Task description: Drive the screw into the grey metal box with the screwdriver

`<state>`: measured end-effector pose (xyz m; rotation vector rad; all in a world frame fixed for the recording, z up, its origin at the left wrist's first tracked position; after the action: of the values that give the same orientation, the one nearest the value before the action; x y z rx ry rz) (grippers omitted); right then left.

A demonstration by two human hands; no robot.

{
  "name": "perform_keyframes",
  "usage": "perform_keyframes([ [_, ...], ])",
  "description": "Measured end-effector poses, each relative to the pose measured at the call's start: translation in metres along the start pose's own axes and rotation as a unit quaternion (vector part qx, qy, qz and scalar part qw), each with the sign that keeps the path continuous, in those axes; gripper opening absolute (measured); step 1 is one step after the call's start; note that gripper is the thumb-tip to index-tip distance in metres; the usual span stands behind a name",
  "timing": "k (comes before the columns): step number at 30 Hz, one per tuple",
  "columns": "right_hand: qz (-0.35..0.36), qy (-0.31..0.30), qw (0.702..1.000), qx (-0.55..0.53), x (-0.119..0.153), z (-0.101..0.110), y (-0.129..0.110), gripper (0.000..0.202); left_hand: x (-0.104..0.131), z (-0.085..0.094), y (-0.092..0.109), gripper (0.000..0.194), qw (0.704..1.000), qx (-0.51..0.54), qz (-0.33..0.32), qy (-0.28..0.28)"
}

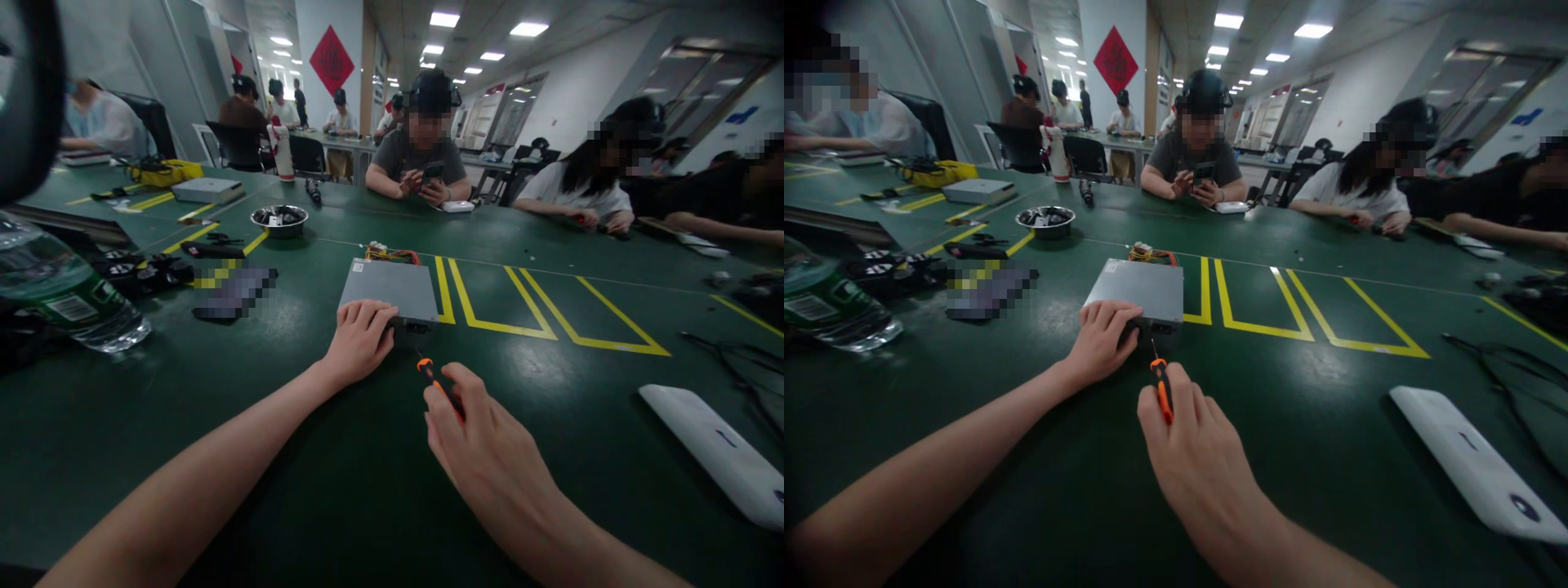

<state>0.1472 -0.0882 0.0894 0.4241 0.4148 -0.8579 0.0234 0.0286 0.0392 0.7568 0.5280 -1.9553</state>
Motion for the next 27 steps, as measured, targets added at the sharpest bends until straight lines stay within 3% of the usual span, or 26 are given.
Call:
perform_keyframes([
  [5,0.047,0.002,0.999,-0.014,0.002,-0.001,-0.011,0.031,-0.001,0.000,0.001,0.026,1.000,-0.011,0.002,0.007],
  [10,-0.012,-0.010,1.000,0.019,0.000,0.005,0.002,0.018,-0.002,0.000,0.001,0.025,1.000,-0.010,0.012,0.003],
  [13,-0.026,-0.020,0.999,0.031,-0.001,0.005,0.004,0.020,-0.002,0.000,0.001,0.025,1.000,-0.007,0.016,0.000],
  [19,0.037,-0.028,0.999,0.016,0.001,0.000,-0.008,0.027,-0.002,0.000,0.001,0.025,1.000,-0.013,0.023,-0.004],
  [27,-0.032,-0.049,0.998,0.029,0.003,-0.001,0.000,0.016,-0.003,0.000,0.002,0.024,0.999,-0.027,0.024,0.001],
])
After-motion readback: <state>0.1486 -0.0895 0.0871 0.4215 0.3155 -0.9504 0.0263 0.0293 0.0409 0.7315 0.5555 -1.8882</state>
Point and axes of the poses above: each hand's wrist, its own x-axis away from the middle knuckle, its own z-axis out of the back of the hand, y = z × x, the point moved 5 cm from there along -x, towards the middle knuckle, and after that the axes turned 12 degrees about -x, right-handed, at the moved point
